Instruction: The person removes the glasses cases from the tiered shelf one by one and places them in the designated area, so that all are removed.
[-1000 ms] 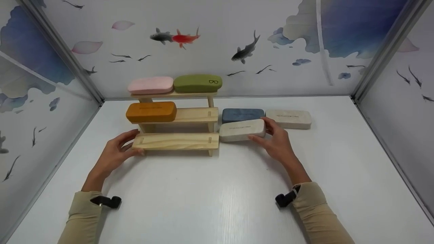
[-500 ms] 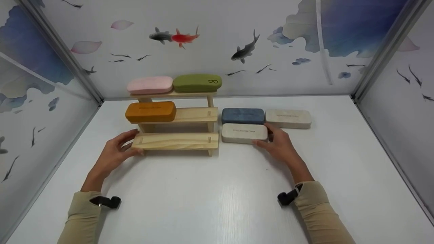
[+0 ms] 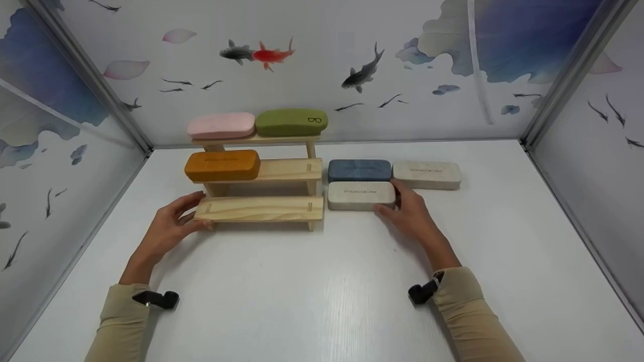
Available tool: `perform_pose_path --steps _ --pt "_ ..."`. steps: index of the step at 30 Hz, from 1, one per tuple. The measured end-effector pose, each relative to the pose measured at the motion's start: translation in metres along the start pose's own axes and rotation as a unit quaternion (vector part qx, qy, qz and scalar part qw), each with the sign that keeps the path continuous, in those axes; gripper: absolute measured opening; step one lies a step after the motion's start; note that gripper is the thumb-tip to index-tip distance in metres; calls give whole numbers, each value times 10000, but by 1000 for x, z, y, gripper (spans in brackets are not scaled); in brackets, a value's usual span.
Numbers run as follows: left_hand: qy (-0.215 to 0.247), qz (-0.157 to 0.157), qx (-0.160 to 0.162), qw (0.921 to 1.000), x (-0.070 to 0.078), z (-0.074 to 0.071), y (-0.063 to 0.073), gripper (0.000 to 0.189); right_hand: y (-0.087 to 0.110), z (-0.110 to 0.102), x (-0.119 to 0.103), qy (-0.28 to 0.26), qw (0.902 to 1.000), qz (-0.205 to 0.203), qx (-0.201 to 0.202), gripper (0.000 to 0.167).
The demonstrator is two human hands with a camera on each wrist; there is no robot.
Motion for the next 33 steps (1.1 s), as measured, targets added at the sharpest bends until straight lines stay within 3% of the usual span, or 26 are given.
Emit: perform_pose_path --steps 23,33 --pt "106 3 -13 9999 -1 1 0 84 1 3 3 92 9999 8 136 91" --pt "99 -9 -27 9999 1 0 0 85 0 -5 -4 -155 9994 -49 293 91"
Point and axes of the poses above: each hand's wrist, its own y-axis away from the middle knuckle, its own z-axis out of the palm, x = y × z, the point moved 7 cm from there along -y, towards the middle knuckle, and after that the axes turned 9 degrees about -z, right-handed, at the moved point
